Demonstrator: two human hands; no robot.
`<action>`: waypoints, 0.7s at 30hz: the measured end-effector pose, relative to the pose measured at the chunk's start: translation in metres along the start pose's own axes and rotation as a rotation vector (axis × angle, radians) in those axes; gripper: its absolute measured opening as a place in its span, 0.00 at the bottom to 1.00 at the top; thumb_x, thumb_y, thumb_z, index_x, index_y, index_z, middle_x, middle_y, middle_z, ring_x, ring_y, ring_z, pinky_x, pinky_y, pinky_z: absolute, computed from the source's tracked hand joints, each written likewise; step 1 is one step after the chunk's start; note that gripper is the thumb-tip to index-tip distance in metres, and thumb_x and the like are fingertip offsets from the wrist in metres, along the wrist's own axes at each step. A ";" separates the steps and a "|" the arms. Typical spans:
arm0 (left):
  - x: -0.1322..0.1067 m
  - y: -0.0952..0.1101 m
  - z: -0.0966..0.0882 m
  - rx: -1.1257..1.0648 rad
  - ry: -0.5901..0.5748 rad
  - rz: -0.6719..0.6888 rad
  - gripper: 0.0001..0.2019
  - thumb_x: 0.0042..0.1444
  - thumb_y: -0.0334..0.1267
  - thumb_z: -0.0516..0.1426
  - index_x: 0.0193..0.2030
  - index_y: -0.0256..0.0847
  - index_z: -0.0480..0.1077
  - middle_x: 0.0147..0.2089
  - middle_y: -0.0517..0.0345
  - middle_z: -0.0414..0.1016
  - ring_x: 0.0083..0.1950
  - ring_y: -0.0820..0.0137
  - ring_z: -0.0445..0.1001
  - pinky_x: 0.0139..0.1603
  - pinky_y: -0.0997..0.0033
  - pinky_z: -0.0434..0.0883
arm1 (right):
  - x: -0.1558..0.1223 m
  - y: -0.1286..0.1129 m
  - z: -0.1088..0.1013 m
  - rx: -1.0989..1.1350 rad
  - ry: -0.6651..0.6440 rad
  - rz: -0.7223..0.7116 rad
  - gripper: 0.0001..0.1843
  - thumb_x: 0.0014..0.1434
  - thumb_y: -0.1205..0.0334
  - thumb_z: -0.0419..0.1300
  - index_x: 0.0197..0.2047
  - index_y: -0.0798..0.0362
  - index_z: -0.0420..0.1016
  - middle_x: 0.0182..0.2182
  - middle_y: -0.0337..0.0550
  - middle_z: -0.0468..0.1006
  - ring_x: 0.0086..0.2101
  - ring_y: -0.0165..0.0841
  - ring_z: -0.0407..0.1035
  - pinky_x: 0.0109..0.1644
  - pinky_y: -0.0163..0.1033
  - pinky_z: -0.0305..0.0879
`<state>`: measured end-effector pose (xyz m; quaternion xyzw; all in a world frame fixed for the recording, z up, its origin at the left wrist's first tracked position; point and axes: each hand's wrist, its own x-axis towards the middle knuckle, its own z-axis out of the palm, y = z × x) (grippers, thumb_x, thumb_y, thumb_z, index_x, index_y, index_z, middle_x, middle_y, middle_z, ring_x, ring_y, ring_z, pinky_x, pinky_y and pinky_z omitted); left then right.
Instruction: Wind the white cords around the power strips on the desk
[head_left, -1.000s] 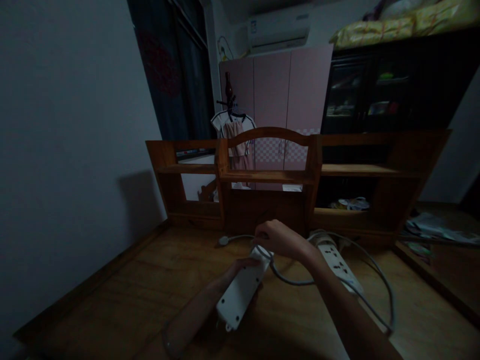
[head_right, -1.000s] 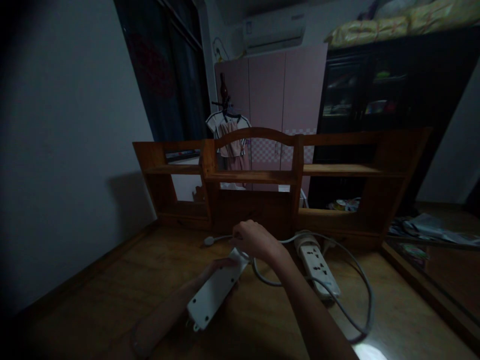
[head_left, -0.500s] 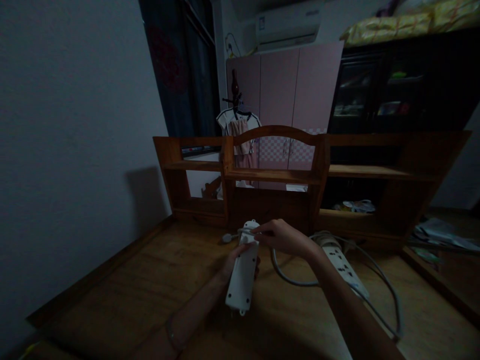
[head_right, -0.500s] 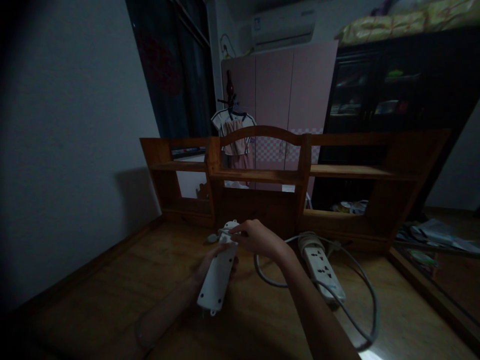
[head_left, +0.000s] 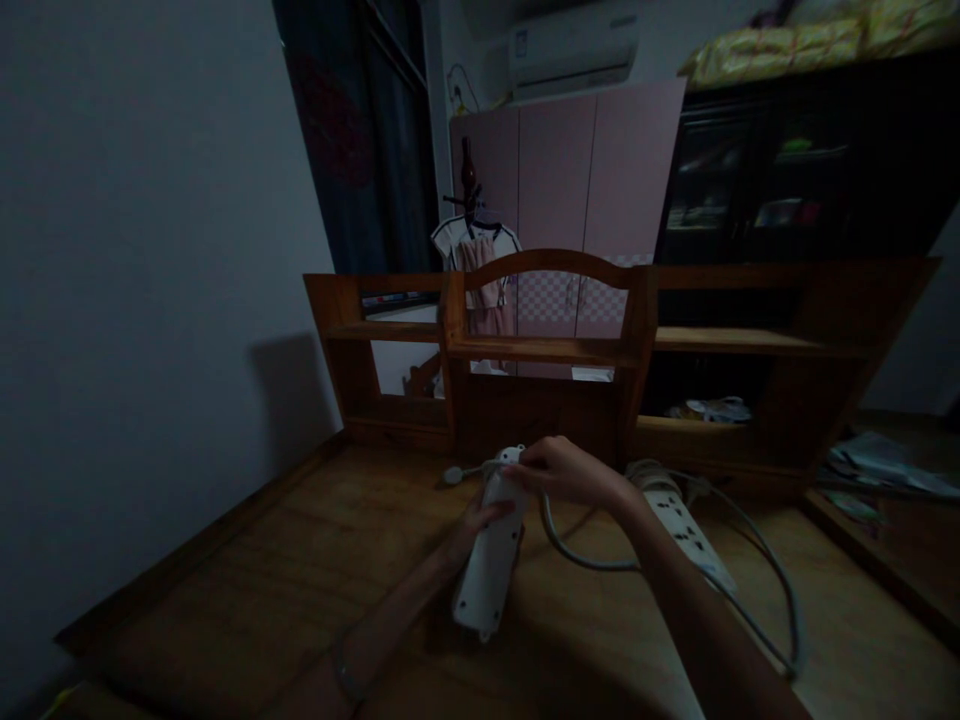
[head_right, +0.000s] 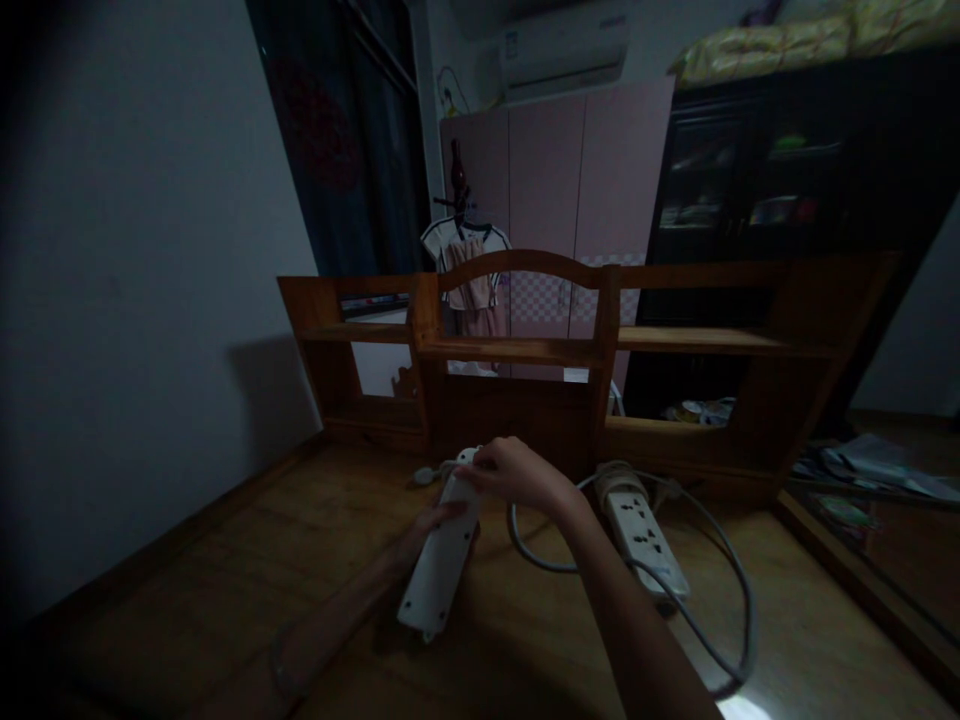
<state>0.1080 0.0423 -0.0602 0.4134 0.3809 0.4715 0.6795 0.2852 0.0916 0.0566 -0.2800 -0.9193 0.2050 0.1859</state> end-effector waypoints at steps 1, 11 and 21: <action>0.000 -0.001 0.000 0.015 0.027 0.007 0.23 0.49 0.46 0.59 0.49 0.37 0.62 0.31 0.56 0.72 0.25 0.69 0.72 0.26 0.72 0.68 | 0.001 0.000 0.000 -0.031 0.041 0.001 0.27 0.63 0.45 0.51 0.25 0.59 0.72 0.20 0.38 0.68 0.22 0.25 0.59 0.24 0.30 0.47; -0.008 -0.002 0.008 0.104 0.052 0.053 0.28 0.48 0.40 0.61 0.56 0.37 0.60 0.34 0.52 0.74 0.29 0.67 0.74 0.28 0.71 0.69 | -0.001 -0.005 -0.003 -0.245 0.166 0.086 0.25 0.52 0.37 0.61 0.28 0.53 0.70 0.24 0.39 0.73 0.25 0.29 0.64 0.26 0.32 0.46; -0.015 0.003 0.014 0.234 0.012 0.105 0.36 0.53 0.43 0.59 0.66 0.45 0.47 0.38 0.54 0.73 0.30 0.65 0.74 0.29 0.64 0.72 | 0.007 -0.011 0.009 -0.435 0.247 0.179 0.19 0.54 0.42 0.62 0.32 0.50 0.67 0.27 0.38 0.75 0.29 0.33 0.70 0.27 0.34 0.46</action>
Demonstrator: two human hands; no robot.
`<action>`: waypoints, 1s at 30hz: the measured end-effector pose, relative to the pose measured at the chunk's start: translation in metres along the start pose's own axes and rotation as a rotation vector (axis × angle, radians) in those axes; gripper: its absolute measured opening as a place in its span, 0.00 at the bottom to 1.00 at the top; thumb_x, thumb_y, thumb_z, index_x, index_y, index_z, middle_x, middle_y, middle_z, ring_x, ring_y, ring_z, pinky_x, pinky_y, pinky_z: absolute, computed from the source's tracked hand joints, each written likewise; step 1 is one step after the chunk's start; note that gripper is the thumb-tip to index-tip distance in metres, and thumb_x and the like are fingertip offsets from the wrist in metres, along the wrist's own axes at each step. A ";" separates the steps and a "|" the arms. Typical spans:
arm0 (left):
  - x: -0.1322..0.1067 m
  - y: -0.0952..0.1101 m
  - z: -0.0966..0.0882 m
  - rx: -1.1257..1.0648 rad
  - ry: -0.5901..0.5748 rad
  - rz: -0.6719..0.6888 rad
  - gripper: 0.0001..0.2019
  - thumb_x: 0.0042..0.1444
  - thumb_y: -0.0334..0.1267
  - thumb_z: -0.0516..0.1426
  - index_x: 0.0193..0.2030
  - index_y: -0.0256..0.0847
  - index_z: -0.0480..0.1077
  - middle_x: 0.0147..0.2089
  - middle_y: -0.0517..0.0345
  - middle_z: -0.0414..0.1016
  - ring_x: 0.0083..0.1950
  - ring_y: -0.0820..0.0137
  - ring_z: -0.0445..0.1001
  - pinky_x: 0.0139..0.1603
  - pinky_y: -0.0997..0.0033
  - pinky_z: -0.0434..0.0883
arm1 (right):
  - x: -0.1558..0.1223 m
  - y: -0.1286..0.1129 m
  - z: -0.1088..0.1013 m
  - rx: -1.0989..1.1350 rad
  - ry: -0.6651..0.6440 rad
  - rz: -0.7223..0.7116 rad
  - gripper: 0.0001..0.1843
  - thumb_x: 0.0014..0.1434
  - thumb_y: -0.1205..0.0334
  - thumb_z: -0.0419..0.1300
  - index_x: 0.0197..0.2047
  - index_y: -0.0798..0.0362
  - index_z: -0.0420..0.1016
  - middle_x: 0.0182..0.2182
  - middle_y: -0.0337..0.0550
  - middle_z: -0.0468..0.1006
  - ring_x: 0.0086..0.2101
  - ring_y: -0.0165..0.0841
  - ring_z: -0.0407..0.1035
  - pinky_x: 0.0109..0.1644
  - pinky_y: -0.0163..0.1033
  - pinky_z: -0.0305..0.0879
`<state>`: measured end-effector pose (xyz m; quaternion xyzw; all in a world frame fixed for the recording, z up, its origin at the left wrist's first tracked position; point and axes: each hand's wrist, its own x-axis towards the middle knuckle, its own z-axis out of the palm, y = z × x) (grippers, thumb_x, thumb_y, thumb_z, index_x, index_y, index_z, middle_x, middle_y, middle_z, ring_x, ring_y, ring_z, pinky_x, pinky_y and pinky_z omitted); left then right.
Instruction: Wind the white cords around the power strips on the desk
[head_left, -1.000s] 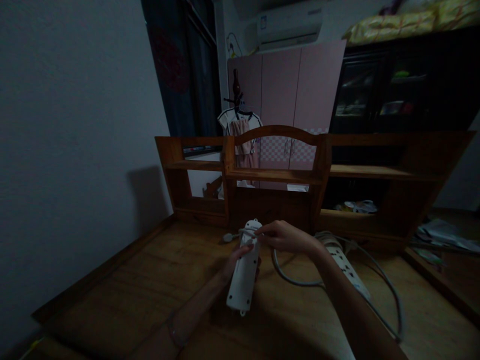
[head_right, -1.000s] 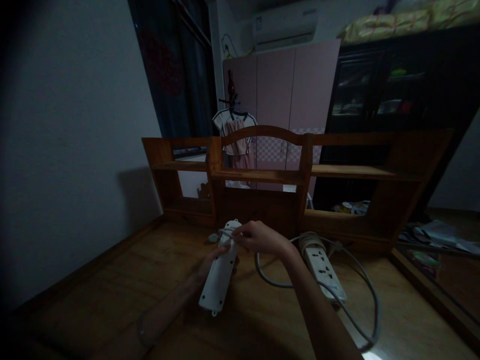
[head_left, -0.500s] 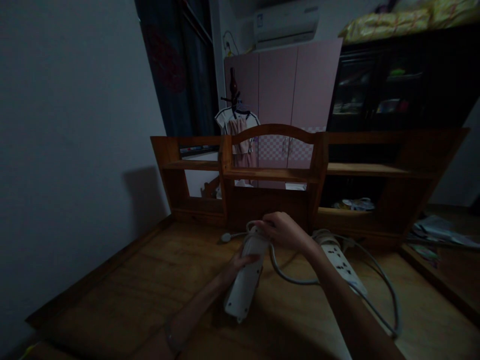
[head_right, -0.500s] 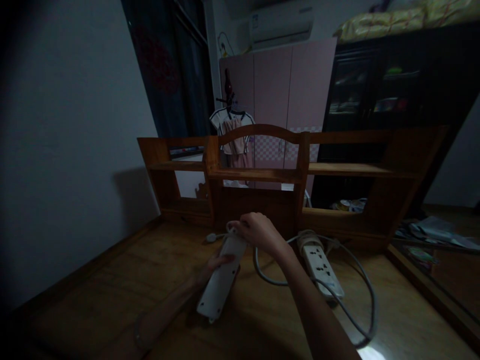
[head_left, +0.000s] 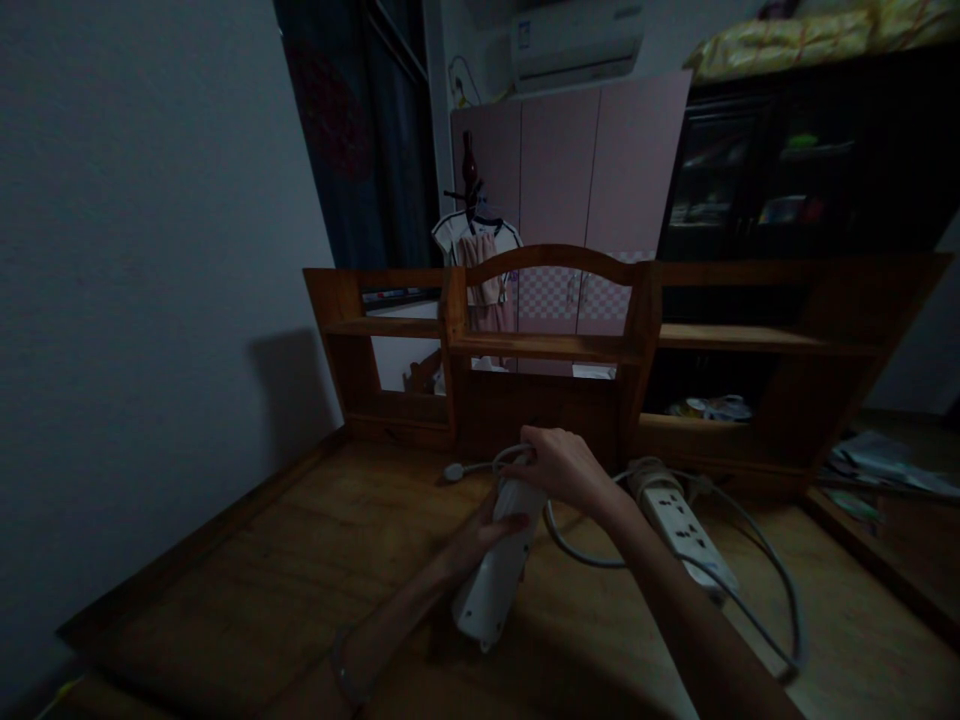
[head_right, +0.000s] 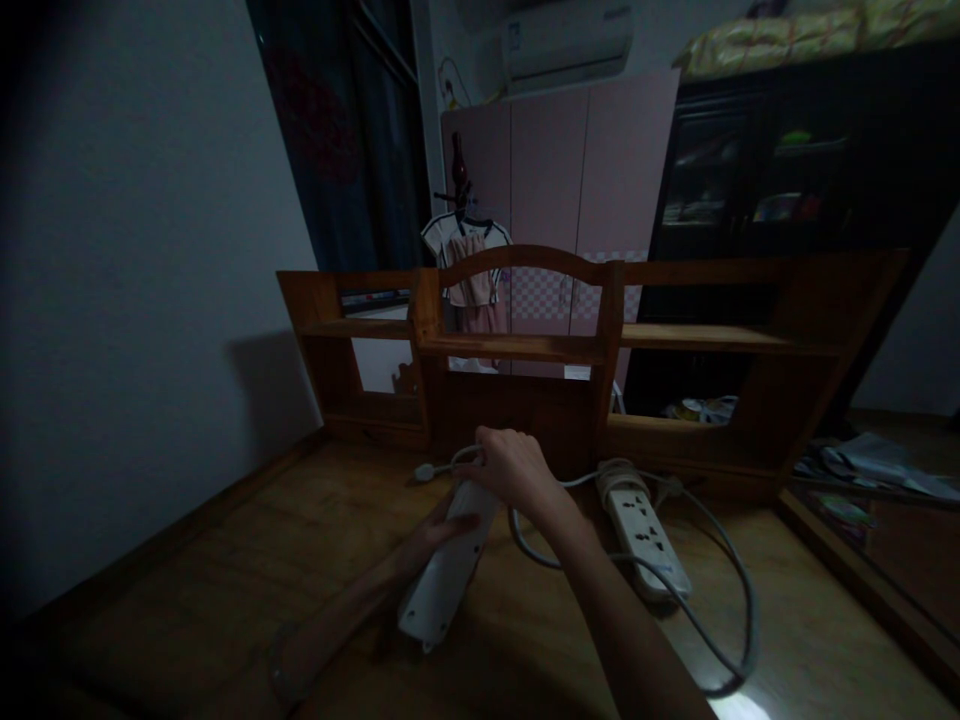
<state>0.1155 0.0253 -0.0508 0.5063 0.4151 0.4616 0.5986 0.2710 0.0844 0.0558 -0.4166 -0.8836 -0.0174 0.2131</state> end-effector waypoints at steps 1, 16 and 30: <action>0.000 0.000 0.000 0.023 -0.001 0.022 0.37 0.54 0.43 0.59 0.67 0.46 0.46 0.41 0.53 0.73 0.33 0.64 0.75 0.32 0.63 0.72 | 0.001 0.002 0.000 0.020 -0.010 0.009 0.20 0.53 0.42 0.63 0.31 0.51 0.67 0.26 0.37 0.74 0.28 0.32 0.69 0.27 0.33 0.46; 0.004 -0.004 -0.002 0.180 0.021 0.206 0.39 0.54 0.45 0.59 0.69 0.45 0.45 0.58 0.49 0.67 0.56 0.57 0.67 0.59 0.55 0.62 | 0.001 0.013 0.018 0.129 -0.030 -0.167 0.13 0.62 0.52 0.58 0.40 0.53 0.63 0.36 0.43 0.75 0.36 0.33 0.70 0.34 0.32 0.56; 0.001 -0.001 0.006 0.211 0.020 0.321 0.44 0.54 0.44 0.60 0.71 0.47 0.39 0.66 0.50 0.57 0.66 0.57 0.55 0.65 0.56 0.55 | 0.002 0.002 0.013 -0.057 -0.025 0.075 0.09 0.61 0.55 0.57 0.38 0.52 0.69 0.37 0.44 0.77 0.38 0.37 0.72 0.32 0.35 0.53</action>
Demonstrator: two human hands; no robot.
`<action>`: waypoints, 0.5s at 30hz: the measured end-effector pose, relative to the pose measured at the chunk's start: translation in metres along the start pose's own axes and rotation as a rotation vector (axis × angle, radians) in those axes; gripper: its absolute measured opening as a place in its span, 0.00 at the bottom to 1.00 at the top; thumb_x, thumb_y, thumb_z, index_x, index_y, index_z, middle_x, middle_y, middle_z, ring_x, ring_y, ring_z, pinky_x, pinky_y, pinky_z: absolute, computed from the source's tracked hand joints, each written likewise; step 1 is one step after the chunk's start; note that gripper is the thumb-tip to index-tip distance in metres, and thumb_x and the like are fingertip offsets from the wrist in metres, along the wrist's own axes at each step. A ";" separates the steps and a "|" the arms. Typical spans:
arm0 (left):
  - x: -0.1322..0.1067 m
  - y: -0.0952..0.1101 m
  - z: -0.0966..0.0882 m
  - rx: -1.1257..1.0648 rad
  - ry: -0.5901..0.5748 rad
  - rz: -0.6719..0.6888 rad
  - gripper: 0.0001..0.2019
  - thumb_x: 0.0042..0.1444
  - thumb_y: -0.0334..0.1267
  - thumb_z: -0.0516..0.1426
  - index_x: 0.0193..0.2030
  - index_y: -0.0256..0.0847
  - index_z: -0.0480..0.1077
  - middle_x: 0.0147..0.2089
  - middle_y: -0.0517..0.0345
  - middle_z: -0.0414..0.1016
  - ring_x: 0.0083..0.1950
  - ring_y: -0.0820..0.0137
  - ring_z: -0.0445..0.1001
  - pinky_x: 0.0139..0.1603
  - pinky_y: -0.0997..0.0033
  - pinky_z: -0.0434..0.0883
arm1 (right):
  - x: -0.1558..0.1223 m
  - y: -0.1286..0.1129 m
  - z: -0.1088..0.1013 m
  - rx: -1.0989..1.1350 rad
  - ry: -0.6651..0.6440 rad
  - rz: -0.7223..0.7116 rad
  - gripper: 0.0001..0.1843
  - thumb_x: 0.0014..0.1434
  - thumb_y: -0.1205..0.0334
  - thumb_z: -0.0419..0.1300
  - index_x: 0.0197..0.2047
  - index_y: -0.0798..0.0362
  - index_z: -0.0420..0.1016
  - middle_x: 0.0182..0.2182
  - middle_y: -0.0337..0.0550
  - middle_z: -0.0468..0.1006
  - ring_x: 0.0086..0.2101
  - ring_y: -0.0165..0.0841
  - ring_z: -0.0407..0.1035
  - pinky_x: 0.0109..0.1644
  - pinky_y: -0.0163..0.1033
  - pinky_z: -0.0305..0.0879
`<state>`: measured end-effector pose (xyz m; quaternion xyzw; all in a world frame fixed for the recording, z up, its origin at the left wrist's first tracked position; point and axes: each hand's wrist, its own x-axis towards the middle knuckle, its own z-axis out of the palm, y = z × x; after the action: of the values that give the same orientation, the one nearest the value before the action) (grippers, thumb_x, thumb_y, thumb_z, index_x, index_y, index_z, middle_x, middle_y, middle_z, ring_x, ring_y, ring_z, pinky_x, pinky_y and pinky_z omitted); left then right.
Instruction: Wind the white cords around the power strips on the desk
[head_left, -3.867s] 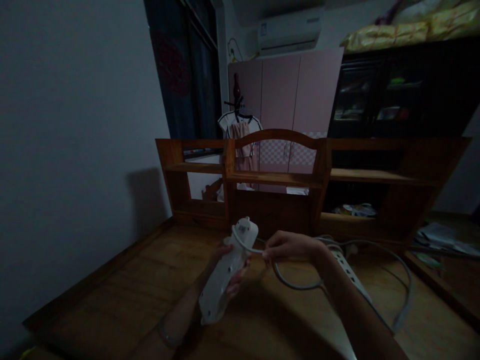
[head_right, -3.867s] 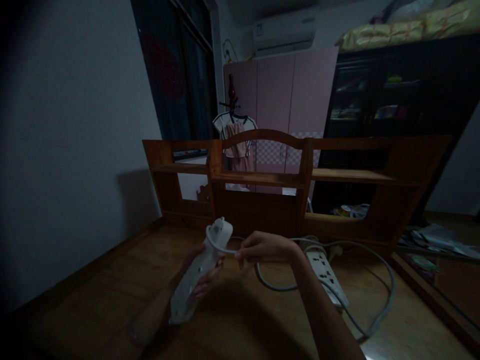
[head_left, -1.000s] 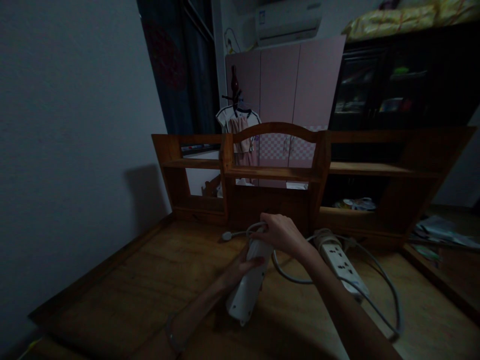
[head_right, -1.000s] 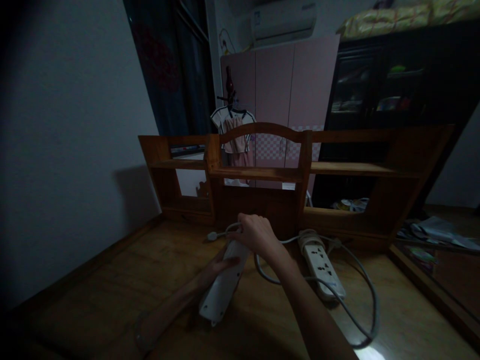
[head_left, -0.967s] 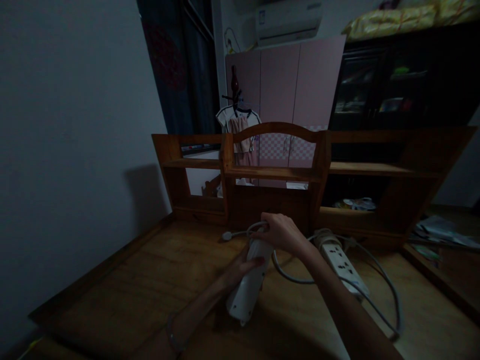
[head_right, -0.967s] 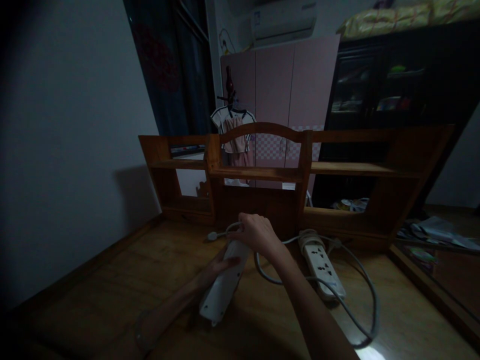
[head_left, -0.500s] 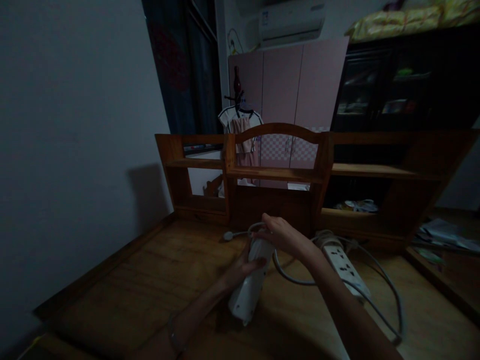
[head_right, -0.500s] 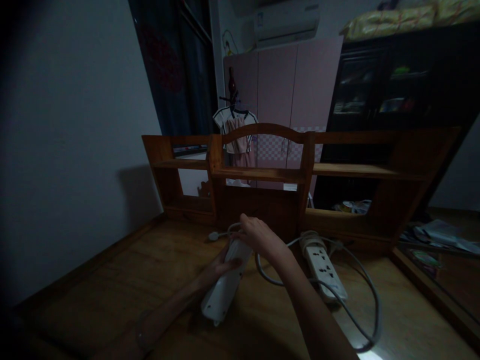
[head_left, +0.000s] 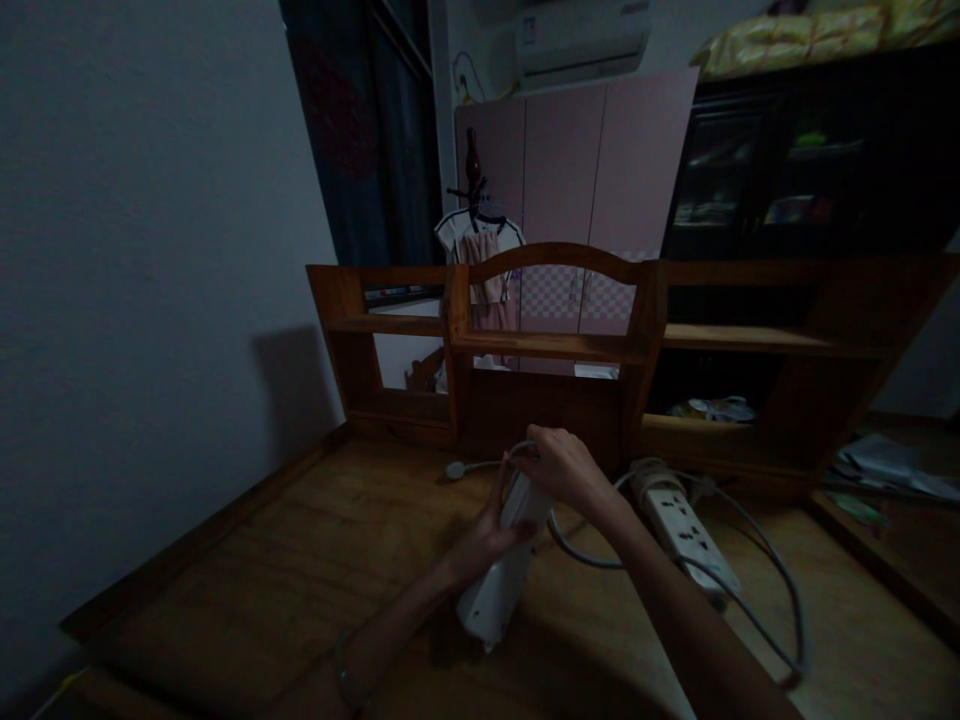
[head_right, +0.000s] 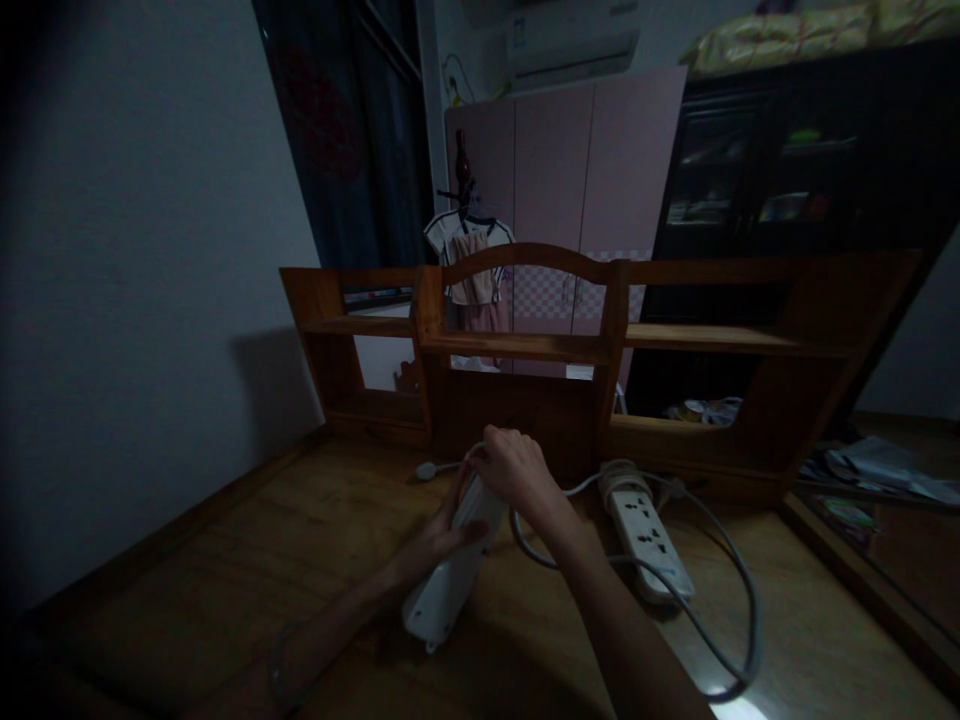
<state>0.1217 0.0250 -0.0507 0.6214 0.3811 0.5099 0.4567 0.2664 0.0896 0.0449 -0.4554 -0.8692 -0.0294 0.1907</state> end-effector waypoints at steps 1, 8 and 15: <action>-0.001 0.002 0.001 -0.005 -0.009 0.000 0.44 0.53 0.44 0.60 0.71 0.48 0.38 0.66 0.49 0.56 0.66 0.57 0.56 0.63 0.56 0.57 | 0.000 -0.002 0.001 -0.015 0.012 0.028 0.08 0.61 0.55 0.56 0.37 0.52 0.69 0.37 0.44 0.77 0.38 0.37 0.72 0.32 0.35 0.53; 0.001 0.003 0.002 -0.069 -0.047 -0.013 0.40 0.54 0.42 0.60 0.70 0.46 0.44 0.64 0.49 0.60 0.61 0.57 0.63 0.59 0.60 0.61 | 0.002 -0.004 0.007 -0.039 0.022 0.095 0.06 0.61 0.58 0.55 0.37 0.51 0.70 0.37 0.43 0.78 0.39 0.38 0.73 0.33 0.36 0.53; -0.004 0.010 0.003 -0.074 0.045 -0.064 0.29 0.53 0.41 0.60 0.63 0.44 0.61 0.60 0.52 0.67 0.59 0.58 0.65 0.57 0.64 0.63 | -0.001 -0.005 0.003 -0.007 0.032 0.041 0.09 0.62 0.55 0.56 0.37 0.52 0.69 0.35 0.42 0.78 0.37 0.37 0.73 0.31 0.36 0.51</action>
<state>0.1238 0.0179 -0.0429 0.5800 0.3920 0.5226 0.4866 0.2620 0.0868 0.0425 -0.4733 -0.8563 -0.0359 0.2036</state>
